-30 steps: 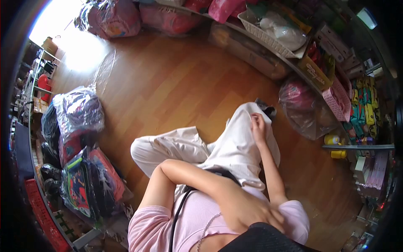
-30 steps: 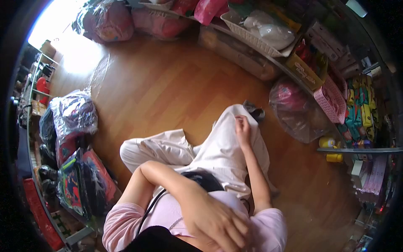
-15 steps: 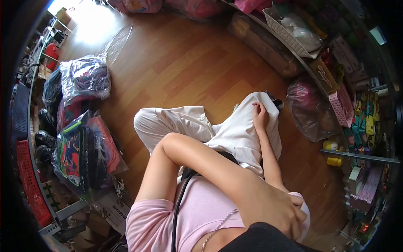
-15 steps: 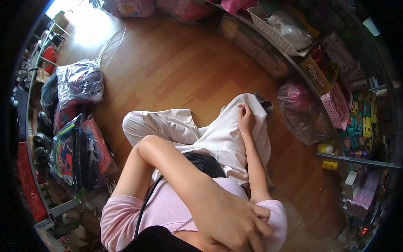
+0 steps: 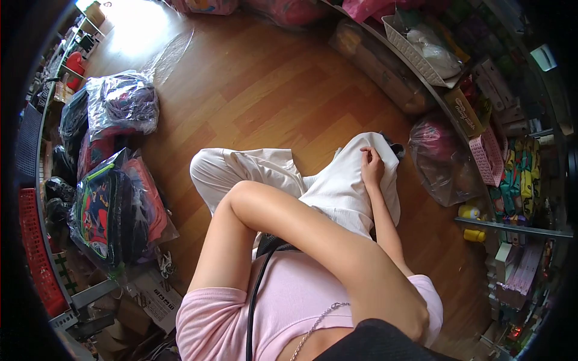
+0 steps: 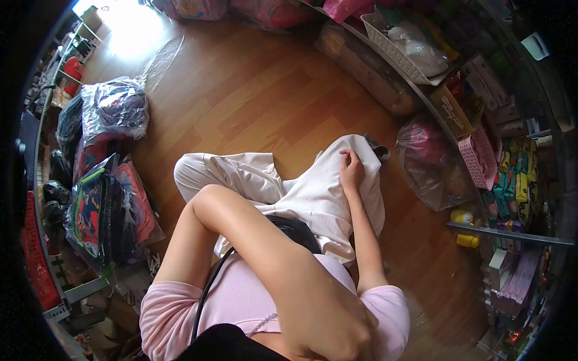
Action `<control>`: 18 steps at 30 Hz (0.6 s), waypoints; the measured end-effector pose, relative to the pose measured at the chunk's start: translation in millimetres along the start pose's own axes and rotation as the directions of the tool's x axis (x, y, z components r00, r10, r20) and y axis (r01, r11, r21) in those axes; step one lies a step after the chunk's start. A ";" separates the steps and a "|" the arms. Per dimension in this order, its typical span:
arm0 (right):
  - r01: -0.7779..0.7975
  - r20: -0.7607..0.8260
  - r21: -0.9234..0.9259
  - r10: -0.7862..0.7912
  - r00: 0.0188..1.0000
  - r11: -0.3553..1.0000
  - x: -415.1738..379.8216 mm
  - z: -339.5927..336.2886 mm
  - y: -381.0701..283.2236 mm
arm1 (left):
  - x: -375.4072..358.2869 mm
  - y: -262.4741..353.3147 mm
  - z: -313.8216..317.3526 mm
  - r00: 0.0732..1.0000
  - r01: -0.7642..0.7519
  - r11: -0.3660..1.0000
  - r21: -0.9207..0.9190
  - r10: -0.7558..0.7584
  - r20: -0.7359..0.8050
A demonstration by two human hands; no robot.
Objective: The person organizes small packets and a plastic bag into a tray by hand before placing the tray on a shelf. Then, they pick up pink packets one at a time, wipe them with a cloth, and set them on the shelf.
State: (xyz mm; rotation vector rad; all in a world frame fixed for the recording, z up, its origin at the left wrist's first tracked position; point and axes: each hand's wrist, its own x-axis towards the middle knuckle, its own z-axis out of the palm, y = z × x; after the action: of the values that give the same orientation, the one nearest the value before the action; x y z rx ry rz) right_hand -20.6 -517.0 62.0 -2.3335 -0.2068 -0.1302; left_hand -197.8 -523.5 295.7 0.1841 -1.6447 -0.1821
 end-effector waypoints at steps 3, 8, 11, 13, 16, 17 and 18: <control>-0.010 0.002 -0.008 0.010 1.000 1.000 -2.8 -0.3 -0.3 | 9.2 23.4 -3.0 0.997 -0.064 0.998 0.020 0.065 -0.050; 0.036 -0.020 0.005 -0.036 0.999 0.999 -2.0 2.2 3.9 | 49.6 67.9 -0.8 0.992 0.032 0.419 0.907 -0.123 0.022; 0.032 -0.020 0.050 -0.031 0.999 0.998 -2.5 2.6 5.0 | 53.2 76.8 -0.9 0.983 0.076 0.463 0.883 -0.185 0.013; -0.022 0.005 0.046 0.022 1.000 0.999 0.6 -4.1 -0.8 | 41.1 66.2 -0.5 0.958 0.122 0.566 0.815 -0.282 0.053; 0.015 -0.105 -0.052 -0.020 0.994 0.999 23.6 -7.9 19.6 | 2.4 24.5 -2.8 0.997 0.049 0.999 0.000 -0.049 0.065; 0.084 -0.222 -0.148 -0.116 0.968 0.985 35.6 -8.5 38.0 | 3.2 25.5 -7.6 0.995 0.004 0.992 0.124 -0.016 0.099; 0.154 -0.257 -0.262 -0.223 0.940 0.953 50.5 -8.2 63.5 | 4.5 30.2 -13.2 0.991 -0.041 0.968 0.249 0.007 0.136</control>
State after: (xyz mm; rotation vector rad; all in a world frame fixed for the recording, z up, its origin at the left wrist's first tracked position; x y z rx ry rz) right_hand 40.7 -561.0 31.0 -2.4936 -0.2852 -0.6138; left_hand -185.3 -495.3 308.1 0.3508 -1.8009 0.0348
